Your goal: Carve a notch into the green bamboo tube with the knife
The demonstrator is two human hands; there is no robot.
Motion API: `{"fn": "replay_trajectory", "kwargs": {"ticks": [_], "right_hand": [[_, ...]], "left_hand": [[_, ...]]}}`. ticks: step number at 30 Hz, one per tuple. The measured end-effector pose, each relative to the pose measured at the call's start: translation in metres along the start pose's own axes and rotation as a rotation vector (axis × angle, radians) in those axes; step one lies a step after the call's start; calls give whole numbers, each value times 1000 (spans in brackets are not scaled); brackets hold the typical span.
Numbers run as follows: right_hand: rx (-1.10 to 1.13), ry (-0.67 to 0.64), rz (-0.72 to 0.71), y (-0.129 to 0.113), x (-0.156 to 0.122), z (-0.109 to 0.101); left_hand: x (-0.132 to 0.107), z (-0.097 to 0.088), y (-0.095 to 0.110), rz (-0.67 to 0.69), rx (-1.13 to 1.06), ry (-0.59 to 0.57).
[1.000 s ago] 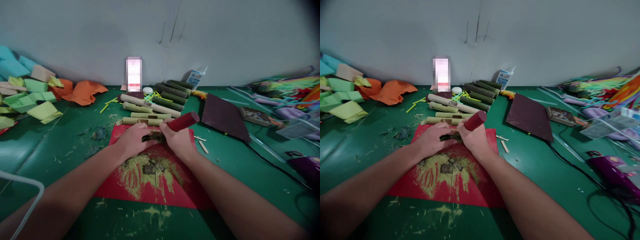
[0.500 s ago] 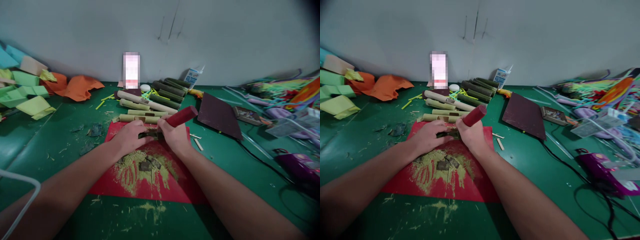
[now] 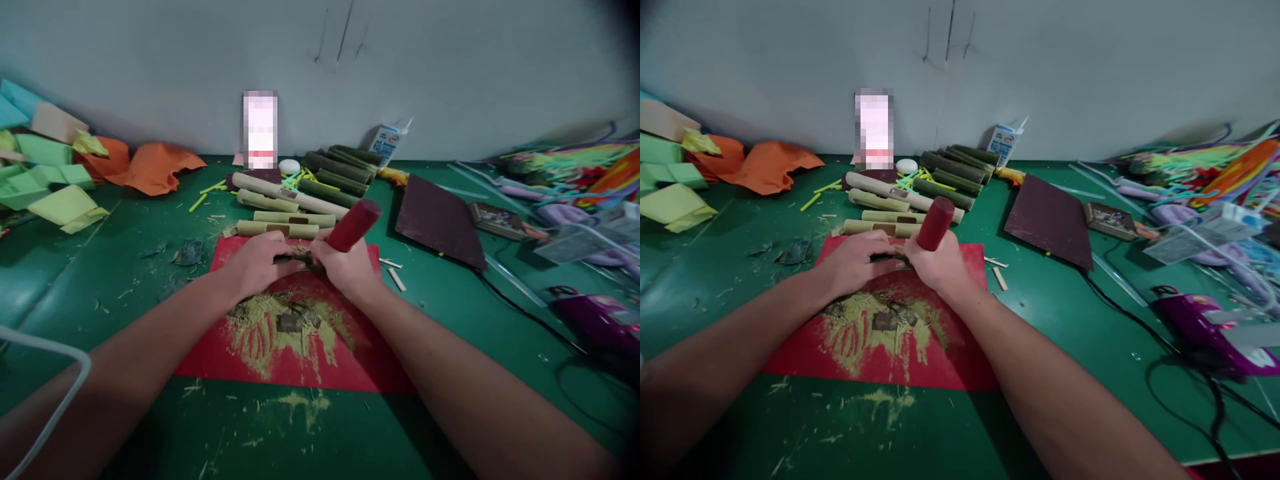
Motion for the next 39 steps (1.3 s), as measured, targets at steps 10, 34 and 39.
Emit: {"fn": "replay_trajectory", "kwargs": {"ticks": [10,34,39], "right_hand": [[18,-7,-49,-5,5,-5],[326,-229,-12,-1,4,-4],[361,-311,-102,-9,1,6]], "left_hand": [[0,-1,-2,-42,14,28],[-17,-13,24,314,104,112],[-17,-10,22,311,105,85]]}}
Point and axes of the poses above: each hand's wrist, its own x-axis towards the middle knuckle, its own z-axis out of the palm, y = z × x, the point moved 9 cm from there along x, towards the middle knuckle, and after that the axes turned 13 degrees about -z, right-handed, at the moved point
